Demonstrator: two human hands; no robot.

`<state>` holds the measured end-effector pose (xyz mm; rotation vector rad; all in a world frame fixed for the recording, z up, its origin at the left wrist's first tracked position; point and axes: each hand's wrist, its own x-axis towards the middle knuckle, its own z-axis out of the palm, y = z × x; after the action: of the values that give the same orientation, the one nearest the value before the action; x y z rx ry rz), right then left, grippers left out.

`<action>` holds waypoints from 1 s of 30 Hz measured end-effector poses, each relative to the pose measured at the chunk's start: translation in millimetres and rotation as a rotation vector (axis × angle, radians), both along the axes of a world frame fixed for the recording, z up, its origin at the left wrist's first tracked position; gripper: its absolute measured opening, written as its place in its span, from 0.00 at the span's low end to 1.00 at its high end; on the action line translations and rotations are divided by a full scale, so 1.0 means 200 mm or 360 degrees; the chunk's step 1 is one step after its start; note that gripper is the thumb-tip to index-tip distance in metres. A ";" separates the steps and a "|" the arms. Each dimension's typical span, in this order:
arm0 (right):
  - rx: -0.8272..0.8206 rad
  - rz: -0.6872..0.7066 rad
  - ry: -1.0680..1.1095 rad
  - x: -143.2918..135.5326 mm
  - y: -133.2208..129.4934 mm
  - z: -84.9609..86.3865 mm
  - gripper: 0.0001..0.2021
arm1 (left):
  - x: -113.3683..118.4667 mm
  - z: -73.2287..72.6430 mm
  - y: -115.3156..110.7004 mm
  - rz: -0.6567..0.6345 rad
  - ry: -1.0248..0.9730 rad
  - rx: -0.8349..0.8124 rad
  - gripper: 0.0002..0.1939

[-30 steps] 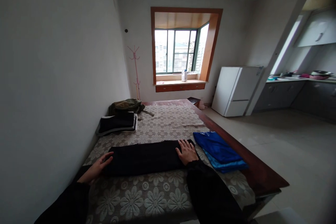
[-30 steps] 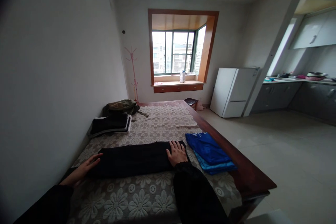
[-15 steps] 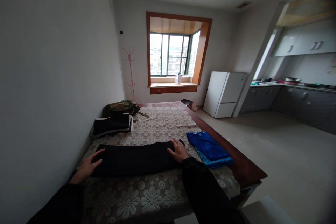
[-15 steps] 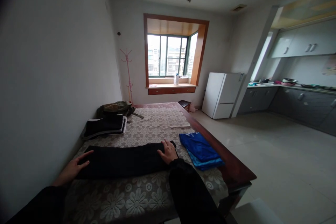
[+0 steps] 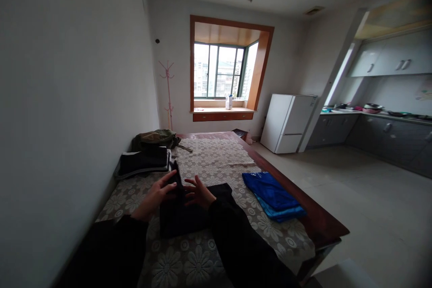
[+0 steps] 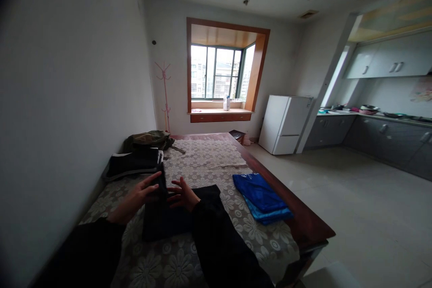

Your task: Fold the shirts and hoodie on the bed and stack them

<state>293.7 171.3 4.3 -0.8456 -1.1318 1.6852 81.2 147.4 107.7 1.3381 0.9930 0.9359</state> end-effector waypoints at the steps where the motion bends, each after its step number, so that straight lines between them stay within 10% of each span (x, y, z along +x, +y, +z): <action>1: -0.0006 0.0005 -0.0017 0.02 0.02 0.00 0.39 | 0.08 -0.03 0.03 -0.0119 -0.0024 0.0003 0.38; 6: 0.0027 -0.0245 -0.0203 0.15 0.08 -0.13 0.34 | 0.27 -0.18 0.22 -0.0294 -0.0011 0.0169 0.32; 13: 0.0250 -0.0427 -0.0267 0.20 0.06 -0.29 0.55 | 0.03 -0.51 0.42 0.0348 0.0491 0.0676 0.19; 17: 0.0460 -0.0467 -0.0523 0.21 0.03 -0.23 0.45 | -0.07 -0.68 0.44 0.0400 0.0746 0.0640 0.19; 23: 0.0602 -0.0508 -0.0885 0.31 0.01 -0.13 0.20 | -0.03 -0.71 0.44 0.0291 0.0756 0.0649 0.22; 30: 0.0456 -0.0564 -0.1146 0.59 -0.04 -0.09 0.25 | 0.00 -0.73 0.38 0.0150 0.0831 0.0722 0.29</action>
<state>411.1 164.1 -12.8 -1.4205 -1.5356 0.9037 82.2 223.1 -38.8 1.9978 1.2920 0.9353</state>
